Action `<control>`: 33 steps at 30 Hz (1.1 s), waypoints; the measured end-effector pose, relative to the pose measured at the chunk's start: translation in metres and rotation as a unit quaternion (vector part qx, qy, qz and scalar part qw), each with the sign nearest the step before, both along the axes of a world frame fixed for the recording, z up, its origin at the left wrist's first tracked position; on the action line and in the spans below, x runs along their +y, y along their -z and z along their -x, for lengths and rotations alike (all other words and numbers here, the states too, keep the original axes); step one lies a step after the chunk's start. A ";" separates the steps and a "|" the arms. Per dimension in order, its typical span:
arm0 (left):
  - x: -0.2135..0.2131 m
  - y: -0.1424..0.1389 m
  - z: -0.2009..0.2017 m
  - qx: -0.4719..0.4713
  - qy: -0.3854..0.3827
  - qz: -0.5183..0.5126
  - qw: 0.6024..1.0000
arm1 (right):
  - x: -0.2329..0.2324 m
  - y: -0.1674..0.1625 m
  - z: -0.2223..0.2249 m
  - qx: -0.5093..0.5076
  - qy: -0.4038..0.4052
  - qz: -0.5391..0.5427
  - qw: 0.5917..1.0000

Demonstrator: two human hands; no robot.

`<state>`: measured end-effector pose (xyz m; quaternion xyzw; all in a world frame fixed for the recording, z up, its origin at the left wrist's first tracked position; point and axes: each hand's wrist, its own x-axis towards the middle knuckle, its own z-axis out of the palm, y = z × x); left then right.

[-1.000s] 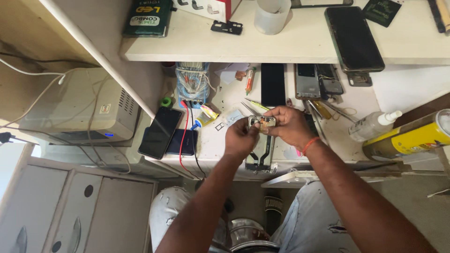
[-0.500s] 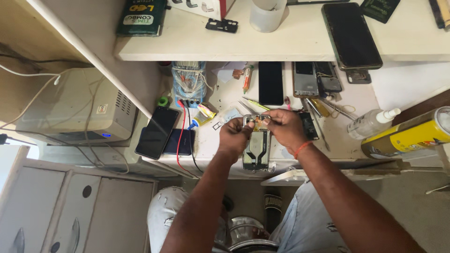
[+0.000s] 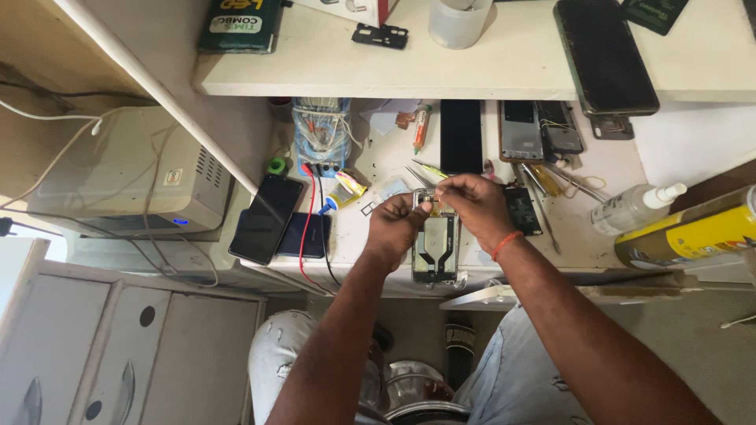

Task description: The person holds multimeter probes against a disassembled phone motherboard on the workbench, probing components and repositioning the board and probes repeatedly. They then set the probes aside, pick up the phone chassis, and use tweezers to work on the phone's internal parts.

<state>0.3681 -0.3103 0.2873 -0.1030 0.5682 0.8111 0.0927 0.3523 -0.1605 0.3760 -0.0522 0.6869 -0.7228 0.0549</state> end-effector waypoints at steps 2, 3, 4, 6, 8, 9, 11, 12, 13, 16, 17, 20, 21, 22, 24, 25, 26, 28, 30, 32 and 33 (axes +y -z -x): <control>0.000 0.000 0.000 -0.010 0.008 0.004 1.000 | -0.002 0.002 0.003 0.012 -0.001 -0.003 1.000; -0.001 -0.001 0.001 -0.007 0.006 0.002 1.000 | -0.003 0.002 0.004 0.042 -0.006 -0.033 0.999; -0.001 -0.001 0.000 -0.005 0.004 0.001 1.000 | -0.004 0.003 0.005 0.072 -0.011 -0.063 0.995; -0.001 -0.002 0.000 -0.007 0.005 -0.008 1.000 | -0.004 0.003 0.006 0.114 -0.004 -0.143 0.983; -0.003 -0.003 0.000 -0.017 0.010 -0.021 1.000 | -0.003 0.003 0.005 0.136 0.019 -0.242 0.960; -0.003 -0.003 0.000 -0.008 0.006 -0.023 1.000 | -0.004 0.004 0.007 0.131 0.021 -0.251 0.959; -0.002 -0.003 0.001 0.008 -0.001 -0.028 1.000 | -0.004 0.006 0.009 0.121 0.025 -0.269 0.955; -0.002 -0.003 0.000 0.008 -0.004 -0.037 0.999 | -0.003 0.008 0.011 0.090 0.015 -0.202 0.975; -0.002 -0.003 0.000 0.007 -0.007 -0.046 0.999 | -0.001 0.011 0.012 0.058 0.005 -0.133 0.989; -0.001 -0.003 0.001 -0.002 -0.007 -0.071 0.997 | 0.014 0.022 0.010 -0.049 0.005 0.014 0.999; 0.000 -0.002 0.001 -0.006 -0.006 -0.080 0.997 | 0.020 0.026 0.007 -0.087 0.009 0.052 0.995; 0.001 -0.002 0.002 -0.014 -0.012 -0.073 0.997 | 0.033 0.038 -0.002 -0.037 -0.019 0.019 0.999; 0.001 -0.002 0.002 -0.016 -0.012 -0.073 0.997 | 0.035 0.041 -0.004 -0.035 -0.026 0.026 0.999; 0.001 -0.002 0.002 -0.018 -0.011 -0.073 0.997 | 0.035 0.044 -0.006 -0.032 -0.033 0.033 0.998; 0.001 -0.001 0.002 -0.016 -0.011 -0.068 0.998 | 0.034 0.047 -0.008 -0.029 -0.034 0.040 0.998; 0.001 0.000 0.002 -0.012 -0.011 -0.063 0.998 | 0.032 0.048 -0.008 -0.029 -0.027 0.039 0.998; 0.000 0.000 0.001 -0.007 -0.011 -0.058 0.998 | 0.030 0.049 -0.009 -0.029 -0.020 0.038 0.999; 0.000 -0.001 0.001 -0.010 -0.013 -0.055 0.998 | 0.027 0.049 -0.009 -0.020 -0.015 0.047 0.999; 0.000 -0.002 0.001 -0.015 -0.012 -0.055 0.998 | 0.025 0.049 -0.009 -0.012 -0.012 0.048 0.999; -0.001 -0.004 0.001 -0.020 -0.010 -0.057 0.998 | 0.024 0.048 -0.009 -0.004 -0.011 0.045 0.999; -0.001 -0.005 0.001 -0.025 -0.006 -0.059 0.998 | 0.024 0.048 -0.009 -0.002 -0.010 0.037 0.999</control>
